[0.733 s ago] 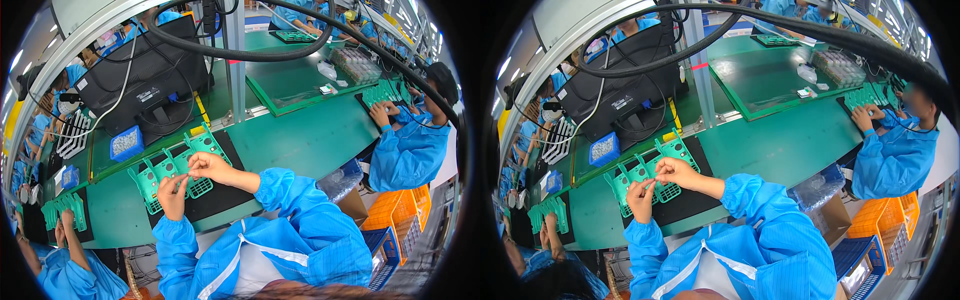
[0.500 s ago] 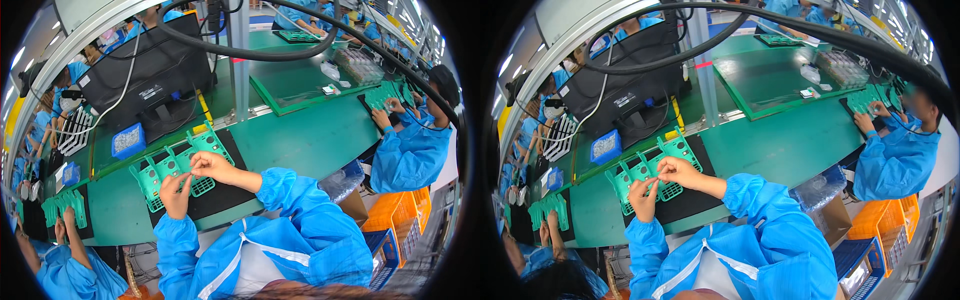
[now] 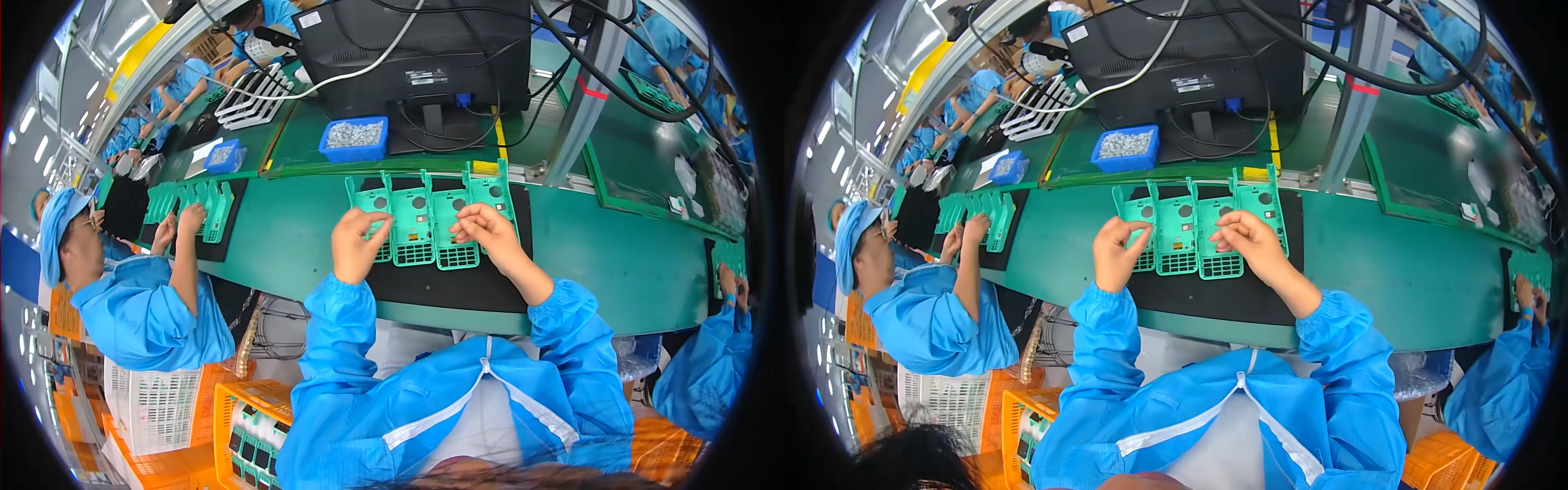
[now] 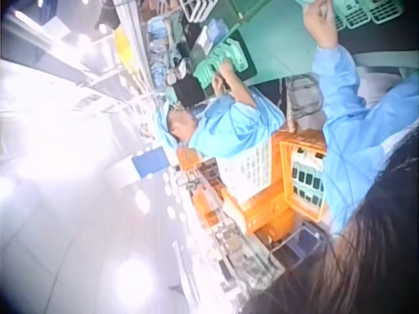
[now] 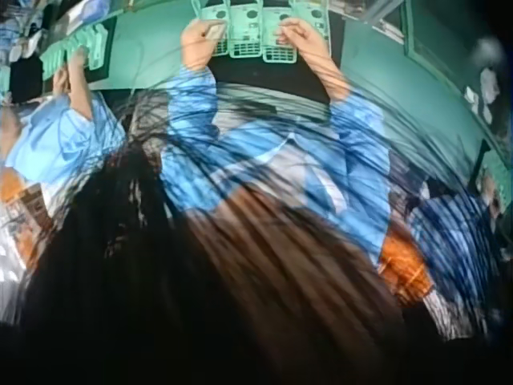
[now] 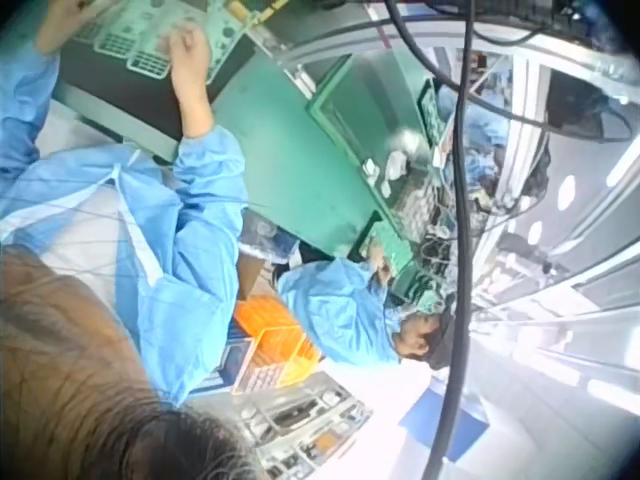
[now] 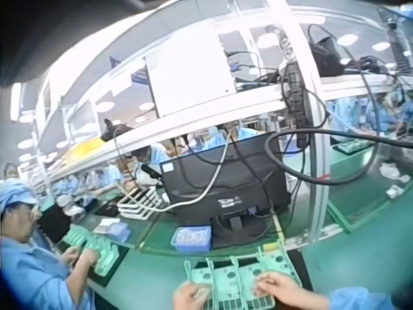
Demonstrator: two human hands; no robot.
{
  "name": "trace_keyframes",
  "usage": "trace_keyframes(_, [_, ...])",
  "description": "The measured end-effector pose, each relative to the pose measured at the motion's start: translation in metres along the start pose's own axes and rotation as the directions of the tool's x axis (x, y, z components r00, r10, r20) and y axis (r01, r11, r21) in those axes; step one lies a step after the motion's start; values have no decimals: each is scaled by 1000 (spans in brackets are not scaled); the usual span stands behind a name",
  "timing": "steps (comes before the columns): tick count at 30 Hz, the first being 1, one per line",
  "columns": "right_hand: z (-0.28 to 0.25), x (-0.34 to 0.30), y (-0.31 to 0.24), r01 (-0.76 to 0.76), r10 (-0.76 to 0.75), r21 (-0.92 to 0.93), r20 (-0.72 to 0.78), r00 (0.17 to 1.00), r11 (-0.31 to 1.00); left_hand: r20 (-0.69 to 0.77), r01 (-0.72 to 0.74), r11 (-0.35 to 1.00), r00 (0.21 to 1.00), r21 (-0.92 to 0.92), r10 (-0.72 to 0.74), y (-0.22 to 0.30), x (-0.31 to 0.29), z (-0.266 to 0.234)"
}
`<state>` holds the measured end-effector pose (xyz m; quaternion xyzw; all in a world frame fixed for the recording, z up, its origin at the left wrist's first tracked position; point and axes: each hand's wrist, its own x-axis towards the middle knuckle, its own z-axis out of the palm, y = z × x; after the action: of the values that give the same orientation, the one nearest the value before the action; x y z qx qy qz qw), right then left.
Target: Assembling small electronic components into green plastic trays on a factory assembly line.
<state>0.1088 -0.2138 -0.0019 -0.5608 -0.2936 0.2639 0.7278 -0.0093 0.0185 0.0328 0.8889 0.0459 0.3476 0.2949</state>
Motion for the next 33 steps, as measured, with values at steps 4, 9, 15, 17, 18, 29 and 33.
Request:
trace_keyframes(4, [3,3,1,-9,9,-4,8,1000,1000,72,61,992,995,114,-70,-27,4,-9])
trace_keyframes(9, [3,3,2,-8,8,-3,10,1000,1000,115,-47,993,993,110,34,-45,1,3])
trace_keyframes(15, [3,2,2,-17,17,-12,9,1000,1000,151,-57,991,988,120,39,-48,-2,7])
trace_keyframes(17, [3,1,2,-16,16,-10,11,1000,1000,162,-55,990,986,128,34,-47,-2,8])
trace_keyframes(18, [3,1,3,-14,14,-6,14,1000,1000,165,-48,990,986,133,25,-46,-3,7])
trace_keyframes(29, [-2,4,16,24,-24,-3,-1,1000,1000,222,-443,848,894,290,390,-49,0,13])
trace_keyframes(33, [2,8,15,23,-24,48,21,999,999,363,-463,862,854,205,372,-36,3,1])
